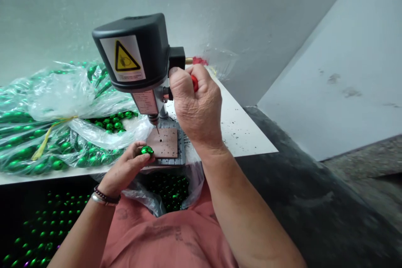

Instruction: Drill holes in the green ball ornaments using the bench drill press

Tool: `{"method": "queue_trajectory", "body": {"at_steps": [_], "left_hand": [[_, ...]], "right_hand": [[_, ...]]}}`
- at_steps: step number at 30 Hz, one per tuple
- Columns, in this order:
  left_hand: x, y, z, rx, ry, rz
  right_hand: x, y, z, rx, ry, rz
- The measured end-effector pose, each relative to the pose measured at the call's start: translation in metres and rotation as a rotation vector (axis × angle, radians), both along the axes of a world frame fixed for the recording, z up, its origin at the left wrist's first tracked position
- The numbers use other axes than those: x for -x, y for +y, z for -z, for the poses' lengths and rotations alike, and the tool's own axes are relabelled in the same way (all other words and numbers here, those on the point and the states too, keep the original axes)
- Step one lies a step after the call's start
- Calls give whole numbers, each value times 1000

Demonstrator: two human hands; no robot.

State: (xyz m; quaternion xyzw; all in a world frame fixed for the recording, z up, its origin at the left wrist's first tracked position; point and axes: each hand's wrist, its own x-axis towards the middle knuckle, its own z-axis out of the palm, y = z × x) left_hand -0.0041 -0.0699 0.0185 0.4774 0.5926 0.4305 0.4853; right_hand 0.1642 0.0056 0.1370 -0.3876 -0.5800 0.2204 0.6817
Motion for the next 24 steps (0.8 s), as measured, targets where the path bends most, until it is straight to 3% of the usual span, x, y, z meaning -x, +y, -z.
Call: {"method": "queue_trajectory", "body": {"at_steps": [3,7,15,24], "left_hand": [[-1,6,-1,49,-253,-17],[-1,14,1,76,-289,-73],[0,48,11,-91,546,-32],[-12,64,6,-167,831,24]], "right_hand": [[-1,-2,-1,8,-19,-17],[-2,-3,-1,4,-39,-13],[-3,-5,-2,5,-68,5],[-6,-6,-1,1,-100,7]]}}
